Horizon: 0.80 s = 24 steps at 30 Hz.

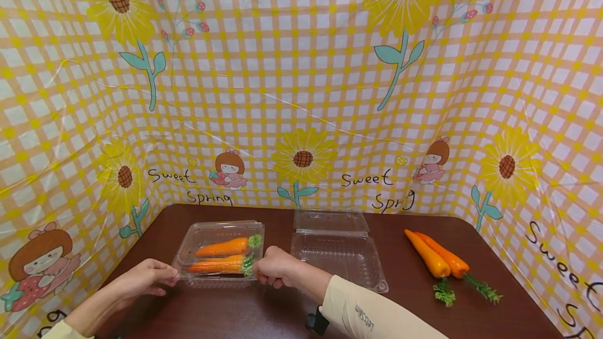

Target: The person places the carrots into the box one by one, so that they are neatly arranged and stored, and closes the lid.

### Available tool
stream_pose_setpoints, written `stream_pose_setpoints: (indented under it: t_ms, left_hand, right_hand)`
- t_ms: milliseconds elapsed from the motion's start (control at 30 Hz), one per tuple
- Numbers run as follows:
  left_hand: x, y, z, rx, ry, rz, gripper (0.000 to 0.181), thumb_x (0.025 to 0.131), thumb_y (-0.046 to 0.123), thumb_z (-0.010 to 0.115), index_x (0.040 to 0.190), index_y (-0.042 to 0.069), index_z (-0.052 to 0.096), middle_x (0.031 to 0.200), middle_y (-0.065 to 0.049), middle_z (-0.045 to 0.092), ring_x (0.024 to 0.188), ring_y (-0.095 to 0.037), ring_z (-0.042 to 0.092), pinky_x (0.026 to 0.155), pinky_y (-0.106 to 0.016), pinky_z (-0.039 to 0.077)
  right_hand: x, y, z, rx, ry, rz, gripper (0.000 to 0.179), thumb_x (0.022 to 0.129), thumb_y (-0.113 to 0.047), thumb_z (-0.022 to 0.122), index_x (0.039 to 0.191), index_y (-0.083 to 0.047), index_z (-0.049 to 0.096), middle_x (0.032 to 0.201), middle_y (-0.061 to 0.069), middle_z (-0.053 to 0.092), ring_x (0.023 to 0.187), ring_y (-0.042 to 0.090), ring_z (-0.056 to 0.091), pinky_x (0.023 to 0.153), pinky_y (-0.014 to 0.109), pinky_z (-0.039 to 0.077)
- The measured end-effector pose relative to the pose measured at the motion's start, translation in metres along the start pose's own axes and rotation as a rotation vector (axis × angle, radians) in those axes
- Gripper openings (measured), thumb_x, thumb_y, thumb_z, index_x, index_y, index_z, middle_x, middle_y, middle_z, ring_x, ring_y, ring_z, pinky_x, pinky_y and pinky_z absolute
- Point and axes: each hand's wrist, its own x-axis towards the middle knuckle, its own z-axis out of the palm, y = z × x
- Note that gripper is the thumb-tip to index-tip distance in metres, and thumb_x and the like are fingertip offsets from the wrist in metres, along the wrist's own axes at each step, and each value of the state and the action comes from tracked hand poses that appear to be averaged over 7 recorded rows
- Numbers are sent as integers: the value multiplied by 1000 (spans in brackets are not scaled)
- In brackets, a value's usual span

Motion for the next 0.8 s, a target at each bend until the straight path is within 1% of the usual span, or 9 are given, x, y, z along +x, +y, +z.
stream_pose_setpoints:
  t_ms: [167,267,367,500,633,700,800]
  left_hand:
    - [0,2,-7,22,-15,5,37,100,22,58,112,-11,69,105,-11,72,99,-24,66,80,-42,56]
    - [0,2,-9,19,-21,8,35,100,21,58,109,-10,71,101,-8,72,97,-22,66,79,-40,56]
    - [1,3,-10,9,-21,3,35,100,21,58,108,-10,71,99,-7,72,96,-21,66,79,-39,56]
    - [1,3,-11,1,-29,0,35,100,22,58,108,-10,71,99,-7,71,97,-22,66,80,-40,56]
    - [2,3,-11,-11,-44,1,35,100,22,58,108,-10,71,99,-7,70,97,-22,66,81,-41,56]
    - [2,2,-11,-16,-47,0,35,100,22,58,108,-9,71,99,-7,70,96,-21,66,81,-41,56]
    - [2,2,-12,-21,-47,-4,35,101,21,57,109,-10,70,100,-7,70,96,-21,65,81,-40,56]
  right_hand:
    - [1,-2,2,60,-27,20,30,92,-3,59,61,-6,57,53,-1,40,45,8,17,43,23,17]
    - [1,-3,4,86,-37,24,31,94,-2,56,63,-5,56,54,-1,39,45,8,18,44,22,16]
    - [2,-4,7,101,-39,23,35,94,-1,56,60,-6,53,54,-2,37,45,7,18,44,22,16]
    - [3,-4,7,118,-61,33,28,96,-1,58,68,-1,59,55,-2,35,46,7,16,44,22,16]
    - [3,-3,7,104,-66,42,23,97,-1,59,75,3,62,55,-2,34,46,7,16,44,22,16]
    - [4,-3,7,87,-49,40,24,97,-1,59,73,2,61,55,-2,34,46,7,17,44,22,16]
    - [3,-4,9,50,-24,39,29,97,-3,59,68,-3,57,55,-3,32,46,8,17,44,22,16]
